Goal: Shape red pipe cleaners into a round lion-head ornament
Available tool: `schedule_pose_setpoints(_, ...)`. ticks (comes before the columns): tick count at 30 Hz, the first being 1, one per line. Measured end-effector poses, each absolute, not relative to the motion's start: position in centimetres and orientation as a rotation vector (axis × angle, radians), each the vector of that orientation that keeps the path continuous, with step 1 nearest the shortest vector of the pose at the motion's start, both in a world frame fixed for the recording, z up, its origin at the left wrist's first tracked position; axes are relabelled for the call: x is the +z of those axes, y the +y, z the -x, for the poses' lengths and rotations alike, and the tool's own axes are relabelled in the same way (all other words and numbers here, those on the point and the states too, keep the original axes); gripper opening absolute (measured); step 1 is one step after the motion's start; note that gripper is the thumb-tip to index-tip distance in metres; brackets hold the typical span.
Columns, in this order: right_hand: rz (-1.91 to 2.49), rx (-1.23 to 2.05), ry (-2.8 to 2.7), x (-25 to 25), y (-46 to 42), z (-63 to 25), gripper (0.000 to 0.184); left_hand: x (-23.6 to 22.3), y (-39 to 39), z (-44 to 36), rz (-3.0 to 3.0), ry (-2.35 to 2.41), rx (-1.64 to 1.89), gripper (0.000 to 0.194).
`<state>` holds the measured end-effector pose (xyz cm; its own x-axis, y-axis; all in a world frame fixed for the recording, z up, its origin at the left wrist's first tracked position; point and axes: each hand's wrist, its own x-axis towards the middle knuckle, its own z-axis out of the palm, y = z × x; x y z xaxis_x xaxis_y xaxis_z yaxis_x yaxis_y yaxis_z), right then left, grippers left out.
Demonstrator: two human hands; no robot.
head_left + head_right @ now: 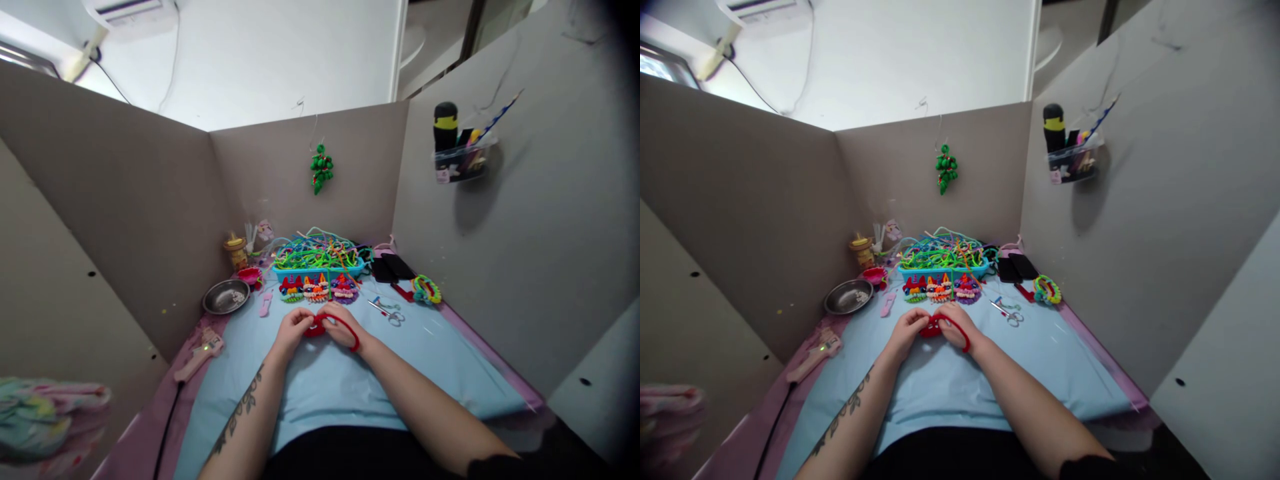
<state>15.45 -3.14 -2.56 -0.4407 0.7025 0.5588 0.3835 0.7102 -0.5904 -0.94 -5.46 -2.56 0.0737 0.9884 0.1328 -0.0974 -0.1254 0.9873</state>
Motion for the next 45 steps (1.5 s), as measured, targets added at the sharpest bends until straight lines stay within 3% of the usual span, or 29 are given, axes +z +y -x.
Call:
schedule_pose_setpoints(24, 0.689, 1.290, -1.803, -2.9, -3.1, -14.8, 0.017, -2.7, -5.5, 1.2, -1.316, 0.905, 1.232, 0.026)
schedule_pose_setpoints(31, 0.624, 1.351, -1.802, -3.7, -2.5, -15.0, 0.016, -2.5, -5.7, 1.2, -1.327, 0.895, 1.207, 0.028)
schedule_pose_setpoints(35, 0.705, 1.310, -1.814, -3.8, -2.5, -15.3, 0.023, -2.4, -5.8, 1.1, -1.345, 0.933, 1.172, 0.030)
schedule_pose_setpoints(45, 0.760, 1.649, -1.452, -2.4, -3.0, -15.2, 0.030, -2.5, -5.6, 1.0, -1.274, 0.913, 1.275, 0.025)
